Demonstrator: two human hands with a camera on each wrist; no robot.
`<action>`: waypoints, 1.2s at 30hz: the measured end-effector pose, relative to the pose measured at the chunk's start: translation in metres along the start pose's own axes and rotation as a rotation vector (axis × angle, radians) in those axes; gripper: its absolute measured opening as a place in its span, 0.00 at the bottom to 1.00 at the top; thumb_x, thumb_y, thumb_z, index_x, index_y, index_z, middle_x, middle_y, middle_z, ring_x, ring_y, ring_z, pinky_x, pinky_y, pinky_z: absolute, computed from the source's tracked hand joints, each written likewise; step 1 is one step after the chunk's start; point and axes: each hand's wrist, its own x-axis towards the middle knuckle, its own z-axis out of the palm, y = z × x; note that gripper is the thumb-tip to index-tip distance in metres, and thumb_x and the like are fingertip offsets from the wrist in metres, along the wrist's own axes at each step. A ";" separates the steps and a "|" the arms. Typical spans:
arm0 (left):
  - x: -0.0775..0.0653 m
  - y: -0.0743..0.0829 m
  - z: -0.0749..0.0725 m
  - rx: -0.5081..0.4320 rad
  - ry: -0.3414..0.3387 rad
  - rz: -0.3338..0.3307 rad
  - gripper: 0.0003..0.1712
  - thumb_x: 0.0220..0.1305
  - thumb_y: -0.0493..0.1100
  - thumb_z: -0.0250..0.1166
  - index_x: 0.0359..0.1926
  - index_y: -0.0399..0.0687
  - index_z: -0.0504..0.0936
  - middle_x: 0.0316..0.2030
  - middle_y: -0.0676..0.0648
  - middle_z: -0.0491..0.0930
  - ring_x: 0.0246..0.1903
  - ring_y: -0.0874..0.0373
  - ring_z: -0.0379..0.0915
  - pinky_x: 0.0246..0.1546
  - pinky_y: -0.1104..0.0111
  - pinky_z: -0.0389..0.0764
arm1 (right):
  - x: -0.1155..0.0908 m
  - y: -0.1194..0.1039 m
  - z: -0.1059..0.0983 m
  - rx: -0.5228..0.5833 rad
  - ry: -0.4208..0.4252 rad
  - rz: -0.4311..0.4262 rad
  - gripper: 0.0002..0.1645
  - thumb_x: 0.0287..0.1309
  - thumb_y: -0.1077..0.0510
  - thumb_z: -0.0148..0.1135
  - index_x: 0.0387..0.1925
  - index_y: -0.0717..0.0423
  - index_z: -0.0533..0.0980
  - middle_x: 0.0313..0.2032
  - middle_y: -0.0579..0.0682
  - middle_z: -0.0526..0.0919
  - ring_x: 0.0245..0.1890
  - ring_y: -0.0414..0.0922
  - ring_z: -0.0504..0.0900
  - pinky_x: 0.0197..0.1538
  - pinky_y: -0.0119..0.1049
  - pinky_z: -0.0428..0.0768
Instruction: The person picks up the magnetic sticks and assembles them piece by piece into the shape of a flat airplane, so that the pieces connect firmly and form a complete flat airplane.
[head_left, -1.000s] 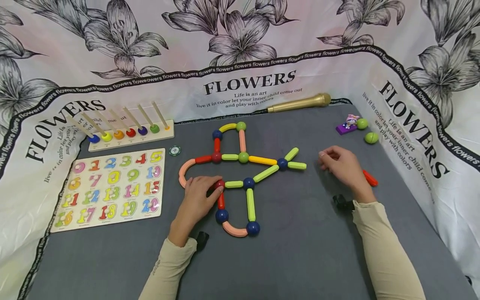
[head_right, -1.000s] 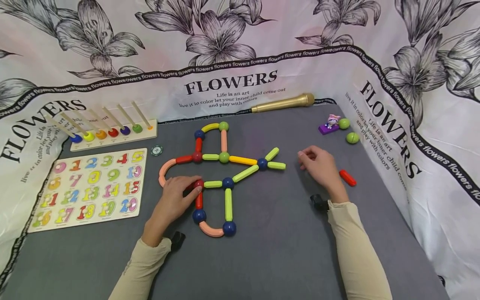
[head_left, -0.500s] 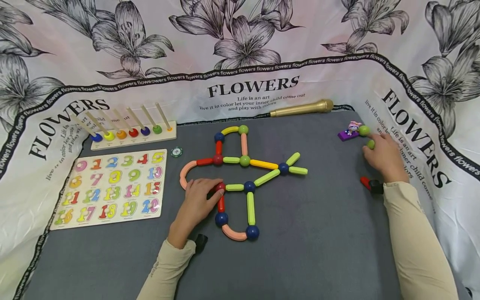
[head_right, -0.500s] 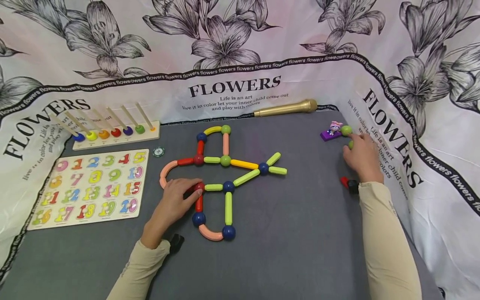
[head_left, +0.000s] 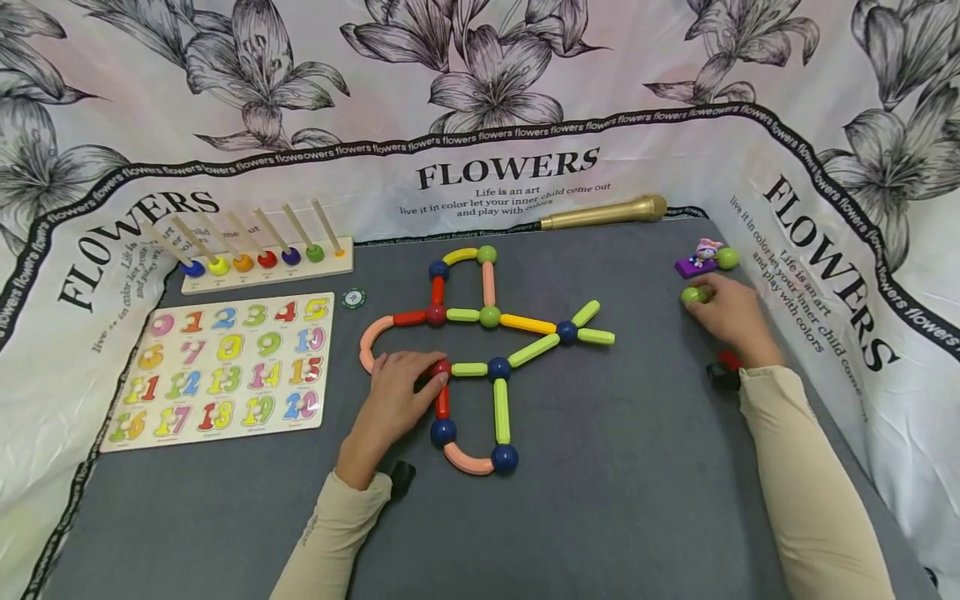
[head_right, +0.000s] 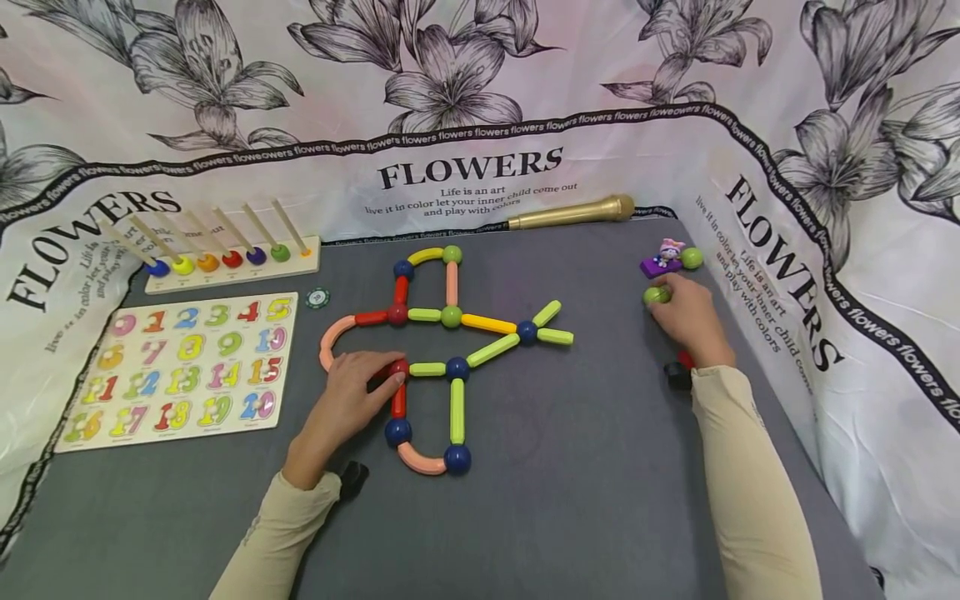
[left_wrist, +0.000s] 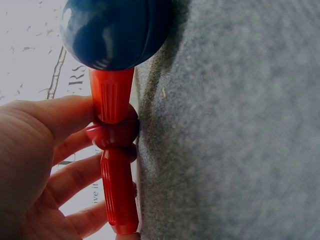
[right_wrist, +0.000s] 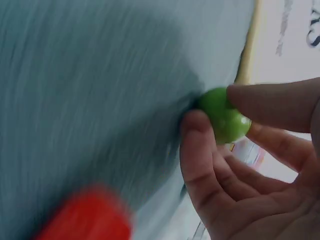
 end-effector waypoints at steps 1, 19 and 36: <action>0.000 0.000 0.000 0.001 0.000 -0.001 0.22 0.77 0.47 0.68 0.66 0.45 0.85 0.61 0.40 0.84 0.66 0.36 0.71 0.74 0.32 0.49 | 0.000 -0.006 0.002 0.013 -0.027 0.005 0.21 0.74 0.60 0.63 0.59 0.74 0.76 0.48 0.75 0.82 0.47 0.68 0.81 0.49 0.62 0.75; 0.000 0.000 0.000 0.001 0.029 0.030 0.21 0.76 0.45 0.69 0.65 0.44 0.85 0.59 0.39 0.85 0.65 0.36 0.72 0.73 0.31 0.50 | 0.006 -0.085 0.036 0.200 -0.183 -0.061 0.24 0.81 0.56 0.57 0.69 0.65 0.74 0.61 0.71 0.79 0.60 0.65 0.79 0.58 0.62 0.76; 0.000 -0.001 -0.001 -0.019 0.003 0.000 0.22 0.77 0.46 0.67 0.66 0.44 0.85 0.61 0.40 0.84 0.66 0.37 0.71 0.74 0.33 0.49 | 0.004 -0.078 0.035 0.242 -0.144 -0.037 0.27 0.85 0.51 0.49 0.71 0.66 0.73 0.58 0.67 0.83 0.52 0.60 0.86 0.50 0.45 0.77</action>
